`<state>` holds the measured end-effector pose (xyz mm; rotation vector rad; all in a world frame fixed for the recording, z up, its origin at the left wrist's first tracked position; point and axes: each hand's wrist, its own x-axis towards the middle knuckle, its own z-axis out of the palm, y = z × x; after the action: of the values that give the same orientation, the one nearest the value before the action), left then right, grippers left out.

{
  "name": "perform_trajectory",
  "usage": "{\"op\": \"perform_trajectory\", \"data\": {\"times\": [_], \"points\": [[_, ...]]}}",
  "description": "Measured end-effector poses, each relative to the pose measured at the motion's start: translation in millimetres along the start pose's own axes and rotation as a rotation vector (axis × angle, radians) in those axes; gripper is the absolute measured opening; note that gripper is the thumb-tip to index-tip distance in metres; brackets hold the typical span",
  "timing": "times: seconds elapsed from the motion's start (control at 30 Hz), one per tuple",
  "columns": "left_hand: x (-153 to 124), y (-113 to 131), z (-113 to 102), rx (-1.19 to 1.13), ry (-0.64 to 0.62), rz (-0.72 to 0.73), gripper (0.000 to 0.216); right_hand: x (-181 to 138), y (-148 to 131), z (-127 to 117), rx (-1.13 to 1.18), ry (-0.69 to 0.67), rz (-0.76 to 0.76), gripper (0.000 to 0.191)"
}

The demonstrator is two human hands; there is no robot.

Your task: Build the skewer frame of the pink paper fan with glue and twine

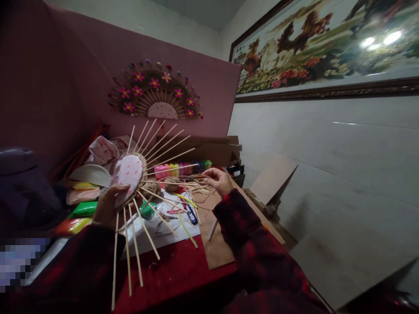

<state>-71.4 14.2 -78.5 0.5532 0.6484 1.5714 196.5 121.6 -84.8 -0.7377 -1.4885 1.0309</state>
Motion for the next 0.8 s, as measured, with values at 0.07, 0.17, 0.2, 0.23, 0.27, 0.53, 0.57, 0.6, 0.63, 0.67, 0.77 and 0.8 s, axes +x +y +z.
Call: {"op": "perform_trajectory", "data": {"times": [0.07, 0.17, 0.2, 0.23, 0.27, 0.53, 0.57, 0.6, 0.63, 0.67, 0.77, 0.8], "points": [[0.4, 1.2, -0.7, -0.031, -0.027, -0.017, 0.020, 3.6, 2.2, -2.9, -0.056, 0.093, 0.021, 0.022], [0.9, 2.9, -1.5, -0.083, -0.052, -0.009, 0.024, 8.1, -2.8, -5.7, -0.115, 0.170, 0.036, 0.021], [1.0, 3.6, -1.8, -0.099, -0.054, -0.002, 0.024, 9.4, -6.9, -6.3, -0.133, 0.179, 0.028, 0.021], [0.9, 4.5, -1.9, -0.111, -0.053, -0.001, 0.024, 10.9, -12.0, -6.9, -0.153, 0.185, 0.013, 0.020], [0.7, 5.5, -2.0, -0.120, -0.049, -0.006, 0.024, 12.7, -18.0, -7.4, -0.173, 0.189, -0.006, 0.020], [-4.1, 12.0, 0.6, -0.150, -0.067, -0.025, 0.020, 22.9, -72.4, -16.6, -0.169, 0.282, 0.142, 0.024], [-4.5, 12.5, 0.6, -0.153, -0.073, -0.027, 0.018, 20.2, -76.5, -17.3, -0.136, 0.202, 0.165, 0.021], [-4.7, 12.9, 0.2, -0.155, -0.084, -0.032, 0.017, 16.9, -79.0, -17.4, -0.111, 0.067, 0.196, 0.019], [-4.7, 13.3, -0.6, -0.158, -0.098, -0.035, 0.017, 13.6, -79.7, -16.6, -0.102, -0.111, 0.236, 0.022], [-4.5, 13.7, -1.7, -0.159, -0.112, -0.036, 0.016, 11.3, -78.4, -14.7, -0.117, -0.303, 0.276, 0.028], [-3.2, 14.8, -6.2, -0.157, -0.135, -0.027, 0.016, 16.0, -62.6, -1.2, -0.358, -0.618, 0.323, 0.041], [-2.9, 15.2, -7.4, -0.159, -0.132, -0.019, 0.015, 22.1, -53.9, 6.2, -0.501, -0.590, 0.310, 0.037]]}}
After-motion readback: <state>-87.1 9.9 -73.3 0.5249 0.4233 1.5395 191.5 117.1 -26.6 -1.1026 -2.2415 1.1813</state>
